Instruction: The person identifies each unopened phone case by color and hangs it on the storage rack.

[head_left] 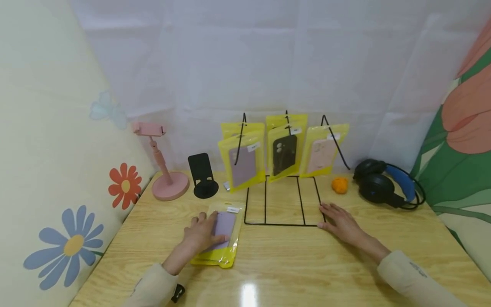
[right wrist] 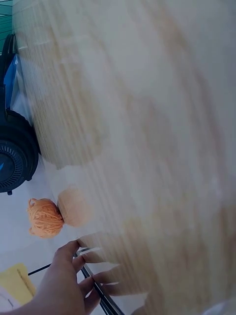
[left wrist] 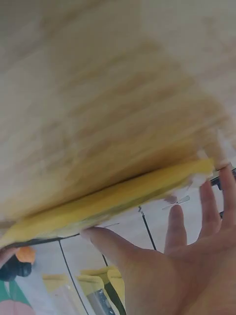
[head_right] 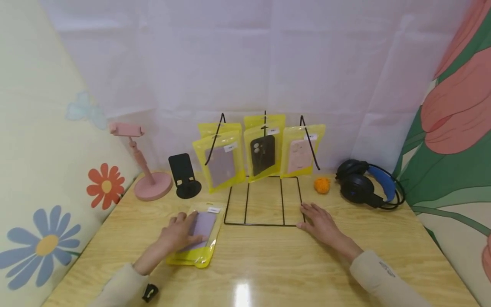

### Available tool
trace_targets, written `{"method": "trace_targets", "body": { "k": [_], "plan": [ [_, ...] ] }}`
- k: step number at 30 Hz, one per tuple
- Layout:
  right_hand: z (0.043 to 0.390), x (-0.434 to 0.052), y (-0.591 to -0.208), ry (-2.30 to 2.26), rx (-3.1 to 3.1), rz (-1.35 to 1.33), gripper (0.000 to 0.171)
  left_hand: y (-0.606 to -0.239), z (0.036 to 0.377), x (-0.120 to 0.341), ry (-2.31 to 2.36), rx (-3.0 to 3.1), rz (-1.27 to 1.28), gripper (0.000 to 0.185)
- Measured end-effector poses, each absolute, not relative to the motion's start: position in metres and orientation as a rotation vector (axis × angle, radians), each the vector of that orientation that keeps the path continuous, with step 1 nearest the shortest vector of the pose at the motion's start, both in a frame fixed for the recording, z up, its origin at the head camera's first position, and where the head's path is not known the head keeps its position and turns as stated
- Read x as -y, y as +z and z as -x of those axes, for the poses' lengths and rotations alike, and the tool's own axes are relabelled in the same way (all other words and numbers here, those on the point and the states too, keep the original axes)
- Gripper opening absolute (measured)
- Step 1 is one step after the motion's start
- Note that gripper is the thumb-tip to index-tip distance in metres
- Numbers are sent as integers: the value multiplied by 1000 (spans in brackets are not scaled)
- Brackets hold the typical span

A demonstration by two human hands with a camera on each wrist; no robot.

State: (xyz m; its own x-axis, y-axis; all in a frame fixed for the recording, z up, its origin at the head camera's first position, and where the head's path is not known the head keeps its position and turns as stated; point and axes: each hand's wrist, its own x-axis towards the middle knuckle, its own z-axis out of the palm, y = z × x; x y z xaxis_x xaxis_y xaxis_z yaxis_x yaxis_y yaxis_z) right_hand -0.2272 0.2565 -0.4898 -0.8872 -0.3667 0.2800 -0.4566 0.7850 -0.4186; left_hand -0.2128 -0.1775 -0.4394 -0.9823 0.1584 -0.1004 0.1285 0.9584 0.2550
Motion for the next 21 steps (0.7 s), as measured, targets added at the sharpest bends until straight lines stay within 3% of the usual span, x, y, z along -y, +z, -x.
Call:
{"method": "trace_targets", "body": {
  "k": [7,13,21],
  "plan": [
    [228,-257,-489,747,2813,-629,59,-434,212,176,471,-2949,-358,80],
    [228,-257,-491,734,2813,-639,59,-426,211,177,534,-2902,-329,75],
    [227,-257,-491,738,2812,-635,59,-426,215,183,727,-2902,-374,78]
  ]
}}
